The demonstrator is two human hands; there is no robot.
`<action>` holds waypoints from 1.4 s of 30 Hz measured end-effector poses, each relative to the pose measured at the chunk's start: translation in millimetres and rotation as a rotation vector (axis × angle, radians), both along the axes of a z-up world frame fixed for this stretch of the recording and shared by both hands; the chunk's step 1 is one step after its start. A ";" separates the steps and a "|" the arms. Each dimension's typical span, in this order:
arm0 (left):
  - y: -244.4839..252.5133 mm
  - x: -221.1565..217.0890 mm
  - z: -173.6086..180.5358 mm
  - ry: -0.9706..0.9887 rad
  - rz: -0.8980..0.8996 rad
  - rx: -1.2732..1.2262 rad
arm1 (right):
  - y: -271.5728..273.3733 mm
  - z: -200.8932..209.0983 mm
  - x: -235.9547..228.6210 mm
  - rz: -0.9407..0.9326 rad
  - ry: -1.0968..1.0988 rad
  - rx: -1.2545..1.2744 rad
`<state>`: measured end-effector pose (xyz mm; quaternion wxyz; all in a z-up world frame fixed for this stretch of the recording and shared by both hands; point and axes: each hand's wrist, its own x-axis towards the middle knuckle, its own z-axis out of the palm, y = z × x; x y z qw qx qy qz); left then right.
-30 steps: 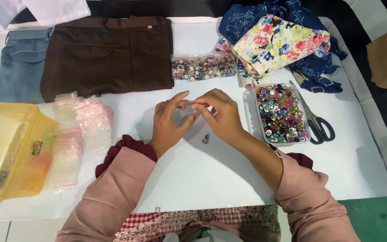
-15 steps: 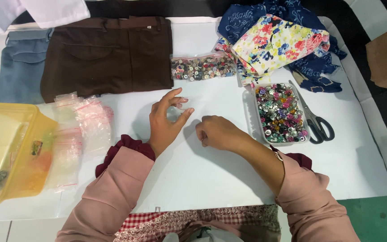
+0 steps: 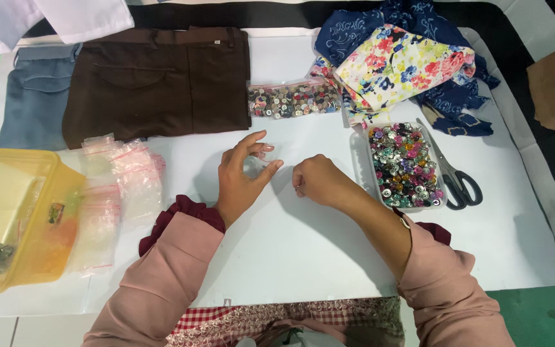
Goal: Picking up small metal buttons from a tray and placing them into small plastic bags
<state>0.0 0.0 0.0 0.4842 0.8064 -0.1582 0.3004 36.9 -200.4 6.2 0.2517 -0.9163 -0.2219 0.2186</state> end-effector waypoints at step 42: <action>-0.9 -3.9 -10.8 0.334 -0.224 -0.300 | 16.8 28.9 -12.4 -0.200 -0.368 0.909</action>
